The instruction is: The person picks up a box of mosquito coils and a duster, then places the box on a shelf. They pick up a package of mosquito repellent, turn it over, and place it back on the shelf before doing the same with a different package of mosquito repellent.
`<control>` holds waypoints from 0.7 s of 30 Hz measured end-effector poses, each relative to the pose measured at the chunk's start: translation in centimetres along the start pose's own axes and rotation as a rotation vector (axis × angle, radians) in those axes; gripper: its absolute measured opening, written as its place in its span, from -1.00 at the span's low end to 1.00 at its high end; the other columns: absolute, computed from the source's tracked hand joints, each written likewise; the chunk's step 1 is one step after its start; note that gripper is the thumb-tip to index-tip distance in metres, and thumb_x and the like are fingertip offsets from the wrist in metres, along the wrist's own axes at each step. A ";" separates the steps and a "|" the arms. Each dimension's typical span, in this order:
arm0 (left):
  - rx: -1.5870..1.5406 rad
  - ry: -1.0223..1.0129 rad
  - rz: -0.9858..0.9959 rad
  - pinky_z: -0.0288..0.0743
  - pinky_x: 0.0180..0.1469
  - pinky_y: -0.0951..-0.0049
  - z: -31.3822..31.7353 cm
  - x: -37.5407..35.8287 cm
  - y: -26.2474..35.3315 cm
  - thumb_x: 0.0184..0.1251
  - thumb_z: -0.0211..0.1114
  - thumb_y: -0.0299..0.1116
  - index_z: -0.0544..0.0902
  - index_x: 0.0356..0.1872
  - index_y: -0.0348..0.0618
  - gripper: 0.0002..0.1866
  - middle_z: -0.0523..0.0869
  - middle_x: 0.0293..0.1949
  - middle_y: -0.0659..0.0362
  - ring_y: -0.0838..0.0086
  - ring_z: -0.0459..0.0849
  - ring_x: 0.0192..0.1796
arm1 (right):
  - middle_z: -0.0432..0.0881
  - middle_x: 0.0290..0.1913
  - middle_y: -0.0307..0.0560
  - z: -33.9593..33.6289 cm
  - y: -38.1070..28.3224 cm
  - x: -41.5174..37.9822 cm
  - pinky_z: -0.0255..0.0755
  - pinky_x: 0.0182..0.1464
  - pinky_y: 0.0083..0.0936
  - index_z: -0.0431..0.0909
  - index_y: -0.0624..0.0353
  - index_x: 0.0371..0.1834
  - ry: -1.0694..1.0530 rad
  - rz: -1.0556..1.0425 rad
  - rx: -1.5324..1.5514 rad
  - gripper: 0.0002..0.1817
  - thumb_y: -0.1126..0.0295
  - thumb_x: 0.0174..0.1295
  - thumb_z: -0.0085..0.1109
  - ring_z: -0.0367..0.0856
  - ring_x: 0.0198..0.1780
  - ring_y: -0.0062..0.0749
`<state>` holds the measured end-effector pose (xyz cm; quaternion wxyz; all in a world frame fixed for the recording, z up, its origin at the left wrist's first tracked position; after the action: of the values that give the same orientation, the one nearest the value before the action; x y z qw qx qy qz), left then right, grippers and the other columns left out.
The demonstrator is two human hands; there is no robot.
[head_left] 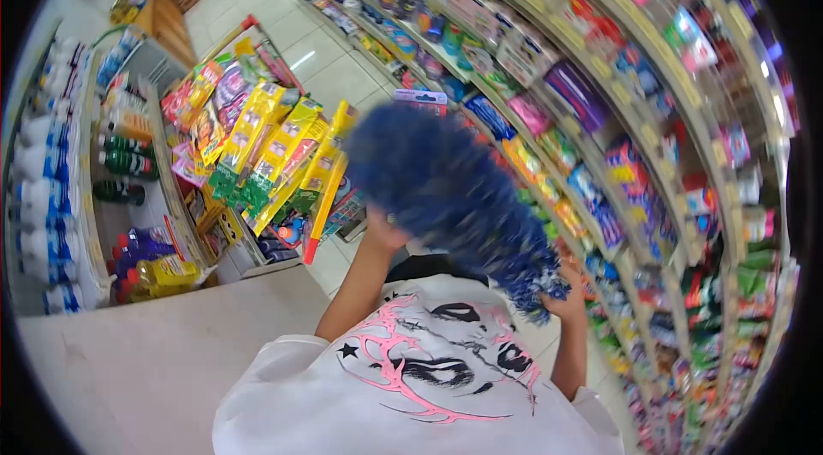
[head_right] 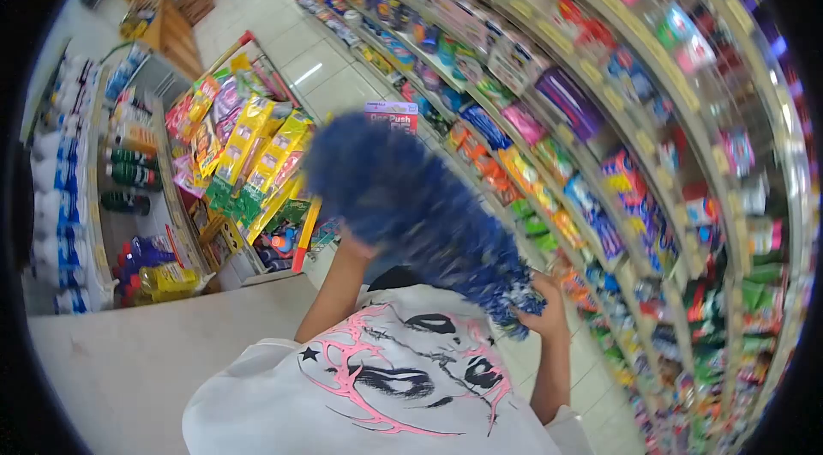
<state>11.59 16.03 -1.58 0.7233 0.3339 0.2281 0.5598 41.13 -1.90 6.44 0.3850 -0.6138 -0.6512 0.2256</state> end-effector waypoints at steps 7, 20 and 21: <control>0.097 -0.209 -0.242 0.44 0.21 0.03 5.5 -2.8 -4.4 0.31 0.10 0.21 0.34 0.34 -0.19 -0.23 0.51 0.23 0.00 0.16 0.55 0.17 | 0.59 -0.16 0.19 -3.5 -3.4 -3.5 0.47 -0.12 -0.37 0.51 0.35 -0.25 -0.062 0.096 -0.224 -0.43 0.34 -0.48 0.36 0.57 -0.17 0.15; -0.531 -0.162 -0.678 0.47 0.12 0.04 8.9 -4.4 -6.2 0.39 0.01 0.19 0.21 0.41 -0.20 -0.23 0.47 0.23 -0.19 0.11 0.60 0.09 | 0.61 -0.40 0.09 -7.3 -2.1 -10.9 0.44 -0.09 -0.39 0.57 0.34 -0.27 0.477 0.244 -0.109 -0.63 0.47 -0.17 0.47 0.60 -0.30 -0.05; -0.527 -0.168 -0.687 0.47 0.12 0.04 8.0 -3.8 -7.0 0.39 0.01 0.19 0.21 0.41 -0.20 -0.23 0.47 0.23 -0.19 0.11 0.60 0.09 | 0.59 -0.45 0.05 -6.6 -4.1 -10.7 0.46 -0.15 -0.37 0.56 0.32 -0.31 0.433 0.087 -0.155 -0.62 0.45 -0.23 0.48 0.58 -0.36 -0.04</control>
<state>20.80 9.46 -1.49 0.9439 0.0872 0.1160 0.2967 43.20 -14.13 11.14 0.4573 -0.7031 -0.5418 0.0546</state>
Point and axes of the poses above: each hand's wrist, its own x-axis towards the middle knuckle, its own z-axis out of the palm, y = z × x, the point moved 8 cm from there along x, towards the middle knuckle
